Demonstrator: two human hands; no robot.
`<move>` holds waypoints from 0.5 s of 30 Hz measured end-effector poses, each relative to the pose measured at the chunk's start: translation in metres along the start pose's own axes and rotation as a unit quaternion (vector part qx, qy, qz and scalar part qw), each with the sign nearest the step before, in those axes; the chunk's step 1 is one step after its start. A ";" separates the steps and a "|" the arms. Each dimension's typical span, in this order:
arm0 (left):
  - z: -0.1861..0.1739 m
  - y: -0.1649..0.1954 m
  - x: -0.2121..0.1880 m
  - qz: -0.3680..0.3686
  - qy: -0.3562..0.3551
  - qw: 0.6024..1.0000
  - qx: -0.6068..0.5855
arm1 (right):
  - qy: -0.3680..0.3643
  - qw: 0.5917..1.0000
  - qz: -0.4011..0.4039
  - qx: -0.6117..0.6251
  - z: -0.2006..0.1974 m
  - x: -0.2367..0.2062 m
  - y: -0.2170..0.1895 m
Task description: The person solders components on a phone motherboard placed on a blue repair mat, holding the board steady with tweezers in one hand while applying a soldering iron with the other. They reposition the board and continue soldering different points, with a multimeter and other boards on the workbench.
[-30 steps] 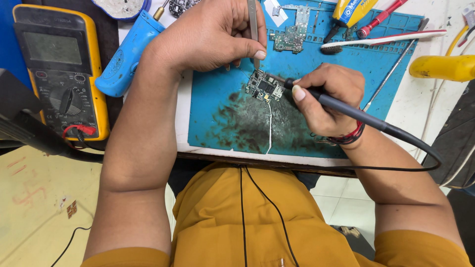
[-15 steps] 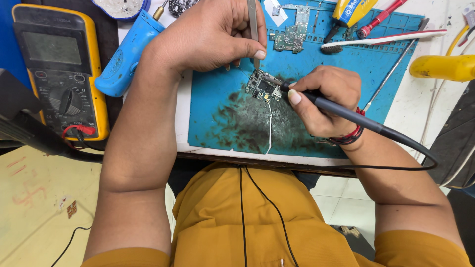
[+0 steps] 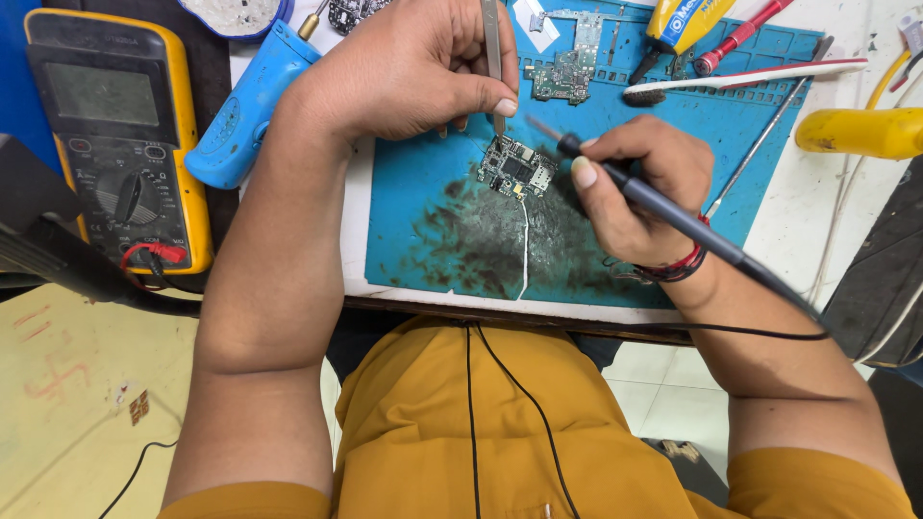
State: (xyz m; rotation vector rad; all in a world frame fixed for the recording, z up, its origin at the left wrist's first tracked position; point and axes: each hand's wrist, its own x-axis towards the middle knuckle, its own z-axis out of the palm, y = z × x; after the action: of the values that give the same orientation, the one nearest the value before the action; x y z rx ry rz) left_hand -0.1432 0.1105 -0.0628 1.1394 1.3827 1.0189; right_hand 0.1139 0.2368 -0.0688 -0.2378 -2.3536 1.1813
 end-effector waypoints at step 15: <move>0.001 0.001 0.001 -0.009 0.006 1.000 0.002 | 0.051 0.995 0.052 0.062 0.001 -0.012 0.008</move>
State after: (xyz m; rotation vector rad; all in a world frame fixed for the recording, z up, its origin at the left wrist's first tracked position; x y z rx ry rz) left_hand -0.1423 0.1114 -0.0622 1.1239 1.4012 1.0128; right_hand 0.1232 0.2359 -0.0798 -0.3731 -2.1925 1.3274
